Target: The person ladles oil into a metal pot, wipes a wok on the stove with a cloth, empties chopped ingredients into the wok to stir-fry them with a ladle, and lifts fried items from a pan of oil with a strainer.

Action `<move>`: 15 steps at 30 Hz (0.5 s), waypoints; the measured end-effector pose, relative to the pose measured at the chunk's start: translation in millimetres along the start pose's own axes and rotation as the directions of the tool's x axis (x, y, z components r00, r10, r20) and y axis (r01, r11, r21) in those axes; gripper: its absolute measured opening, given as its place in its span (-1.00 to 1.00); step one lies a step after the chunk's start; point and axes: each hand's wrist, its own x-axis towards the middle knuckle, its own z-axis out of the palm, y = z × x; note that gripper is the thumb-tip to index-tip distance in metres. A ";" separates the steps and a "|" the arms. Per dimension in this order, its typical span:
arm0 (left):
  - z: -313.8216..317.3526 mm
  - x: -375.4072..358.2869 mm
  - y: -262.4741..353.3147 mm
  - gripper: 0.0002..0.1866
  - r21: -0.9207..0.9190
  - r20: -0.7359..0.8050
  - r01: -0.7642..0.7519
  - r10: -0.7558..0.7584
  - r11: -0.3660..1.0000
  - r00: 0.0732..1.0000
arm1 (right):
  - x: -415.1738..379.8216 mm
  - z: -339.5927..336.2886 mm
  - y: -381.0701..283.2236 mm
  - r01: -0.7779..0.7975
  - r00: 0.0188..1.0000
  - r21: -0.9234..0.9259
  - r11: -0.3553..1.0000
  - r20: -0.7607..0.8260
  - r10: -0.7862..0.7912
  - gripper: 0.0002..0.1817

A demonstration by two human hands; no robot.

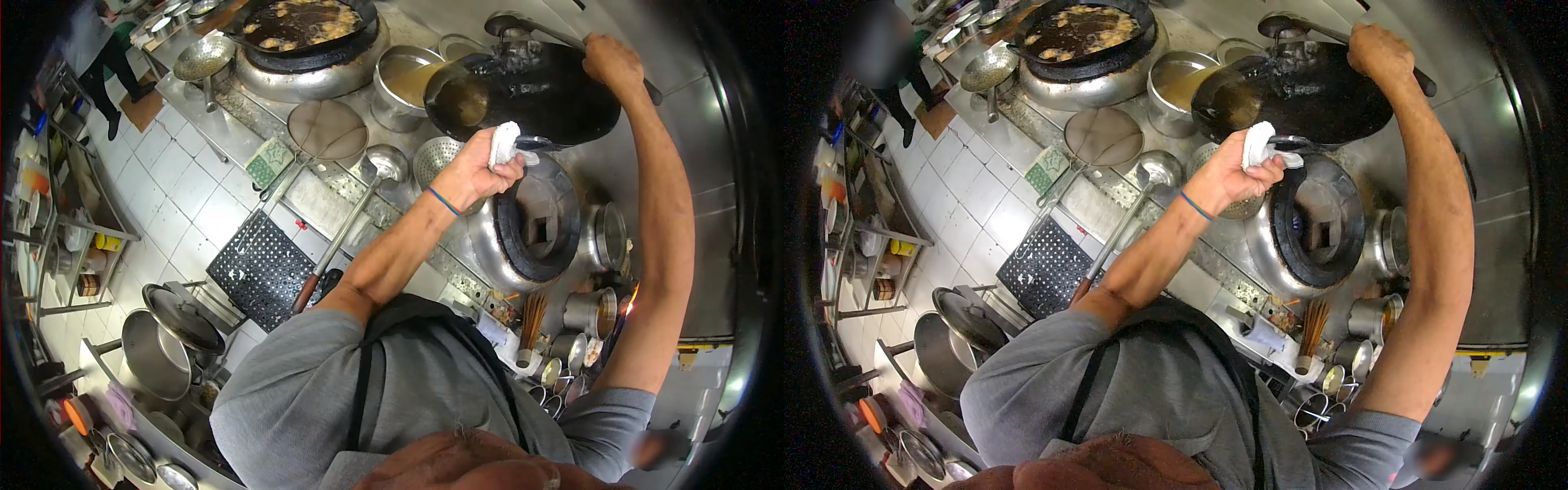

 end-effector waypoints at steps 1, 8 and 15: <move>-1.3 0.4 3.6 -0.60 -0.018 0.033 0.019 -0.019 1.000 0.999 | 2.4 -0.4 -0.2 0.007 1.000 0.003 1.000 -0.009 -0.007 -0.65; -10.7 -5.5 22.1 -0.58 -0.119 0.209 0.069 -0.043 0.990 0.977 | 15.7 -12.3 -10.2 0.059 0.997 0.024 0.998 -0.058 -0.057 -0.68; -27.9 0.7 26.7 -0.62 -0.139 0.383 0.145 -0.082 0.980 0.920 | 33.6 -32.7 -24.5 0.061 0.998 0.056 0.997 -0.008 -0.061 -0.69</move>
